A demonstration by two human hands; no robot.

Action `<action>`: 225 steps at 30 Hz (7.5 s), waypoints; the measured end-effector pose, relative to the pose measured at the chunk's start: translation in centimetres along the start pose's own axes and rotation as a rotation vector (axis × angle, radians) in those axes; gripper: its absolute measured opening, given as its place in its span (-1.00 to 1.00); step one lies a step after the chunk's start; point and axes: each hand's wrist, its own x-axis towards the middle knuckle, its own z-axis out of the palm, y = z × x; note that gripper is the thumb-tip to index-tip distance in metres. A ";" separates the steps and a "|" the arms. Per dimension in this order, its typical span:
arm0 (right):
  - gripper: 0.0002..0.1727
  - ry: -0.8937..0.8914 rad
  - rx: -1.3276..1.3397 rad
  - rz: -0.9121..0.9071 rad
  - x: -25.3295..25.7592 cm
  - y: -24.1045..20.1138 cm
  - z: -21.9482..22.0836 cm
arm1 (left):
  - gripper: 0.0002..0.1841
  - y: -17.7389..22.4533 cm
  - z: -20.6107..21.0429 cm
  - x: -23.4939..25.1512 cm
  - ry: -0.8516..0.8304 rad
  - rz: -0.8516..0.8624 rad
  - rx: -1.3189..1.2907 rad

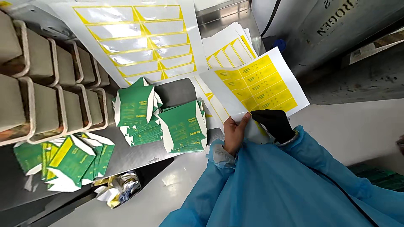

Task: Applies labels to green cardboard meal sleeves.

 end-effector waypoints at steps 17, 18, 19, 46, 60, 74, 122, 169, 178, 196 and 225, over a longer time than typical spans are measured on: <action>-0.89 0.057 0.110 0.100 -0.5 -0.9 1.0 | -0.82 -0.4 -0.6 0.0 -0.084 0.131 0.021; -0.88 0.064 0.102 0.107 -0.5 -0.9 0.9 | -0.83 -0.3 -0.6 0.0 -0.084 0.132 0.026; -0.87 0.077 0.086 0.108 -0.4 -0.9 0.8 | -0.83 -0.1 -0.6 -0.1 -0.079 0.131 0.034; -0.88 0.132 0.184 -0.122 -0.8 -2.0 2.3 | -0.88 1.7 -0.5 0.2 -0.070 -0.130 -0.360; -0.65 0.184 -0.224 -0.381 0.2 -2.1 1.6 | -0.87 1.8 -0.5 0.5 0.090 -0.041 -0.360; -0.81 0.141 -0.319 -0.505 0.3 -1.8 1.6 | -0.78 2.7 -0.3 0.6 0.029 -0.221 -0.600; -0.69 -0.142 -0.125 0.249 8.1 2.2 -6.8 | -0.68 -1.0 -2.7 1.6 0.140 -0.416 -0.432; -0.71 0.083 -0.418 -0.084 4.3 -8.4 24.4 | -0.70 -1.2 -26.4 -1.0 0.568 0.083 0.254; -0.64 -0.009 -0.466 0.237 10.5 -3.9 27.4 | -0.49 -5.2 -26.2 3.6 0.736 0.021 0.351; -0.59 0.124 -0.517 0.154 10.3 -2.5 28.6 | -0.56 -5.4 -25.2 6.8 0.993 -0.142 0.509; -0.18 -0.057 -0.859 -0.480 1.5 3.8 11.7 | 0.32 -5.8 -30.1 -2.7 -0.396 0.233 1.412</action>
